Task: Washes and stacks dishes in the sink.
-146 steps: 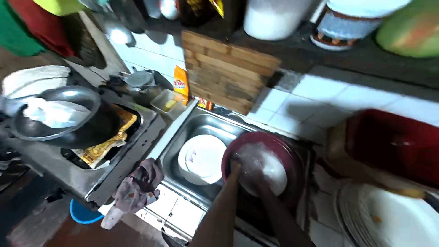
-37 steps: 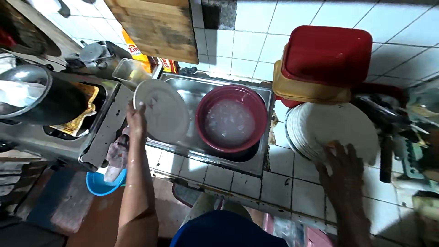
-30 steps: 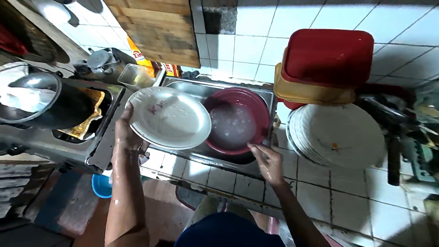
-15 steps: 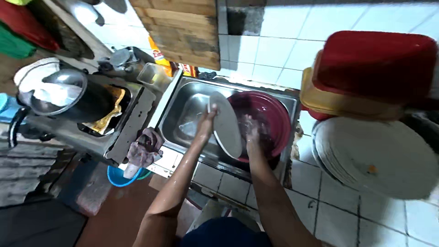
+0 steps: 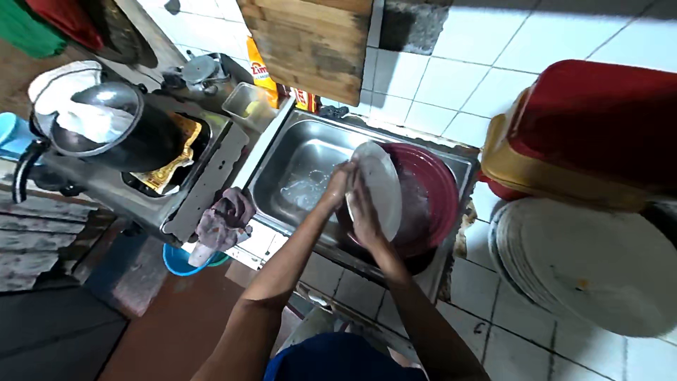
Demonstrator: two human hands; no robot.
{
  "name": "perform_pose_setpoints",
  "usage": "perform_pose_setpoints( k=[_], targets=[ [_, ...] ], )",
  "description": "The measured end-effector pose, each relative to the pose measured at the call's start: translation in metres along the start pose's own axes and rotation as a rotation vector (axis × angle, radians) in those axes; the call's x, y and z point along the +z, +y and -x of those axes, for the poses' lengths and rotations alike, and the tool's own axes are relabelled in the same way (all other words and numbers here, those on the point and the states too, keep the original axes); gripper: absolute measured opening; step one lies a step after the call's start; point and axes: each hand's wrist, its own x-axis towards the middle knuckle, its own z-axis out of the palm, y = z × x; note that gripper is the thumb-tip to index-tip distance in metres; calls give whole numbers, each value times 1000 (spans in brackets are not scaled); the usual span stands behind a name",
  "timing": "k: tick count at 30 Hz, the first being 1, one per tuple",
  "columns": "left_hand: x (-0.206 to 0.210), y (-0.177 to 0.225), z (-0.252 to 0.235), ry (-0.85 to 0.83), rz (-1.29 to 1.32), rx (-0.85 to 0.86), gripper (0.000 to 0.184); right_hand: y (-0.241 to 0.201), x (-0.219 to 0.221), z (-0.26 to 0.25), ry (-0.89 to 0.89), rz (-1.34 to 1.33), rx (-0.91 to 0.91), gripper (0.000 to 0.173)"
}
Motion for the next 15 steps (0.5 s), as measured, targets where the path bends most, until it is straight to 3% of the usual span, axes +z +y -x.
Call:
perform_pose_setpoints(
  k=[2,4,6,8,10,12,13,15],
  targets=[
    [-17,16,-2,5,54,-16,43,16,2,33,-21,251,-186,58],
    [-33,25,-1,13,95,-26,45,53,-19,53,-78,457,-218,53],
    [-44,31,0,-14,75,-43,46,75,-64,43,-292,543,37,72],
    [-51,32,2,-48,35,-61,50,83,-98,11,-293,525,324,62],
    [-50,32,6,-35,8,-74,50,103,-113,-23,-65,467,554,38],
    [-47,28,14,3,-71,-76,50,131,-107,-41,301,312,731,40],
    [-44,24,18,14,-137,-83,53,143,-96,-43,497,128,792,44],
    [-36,17,19,34,-205,-103,58,144,-63,-41,718,-636,689,43]
  ],
)
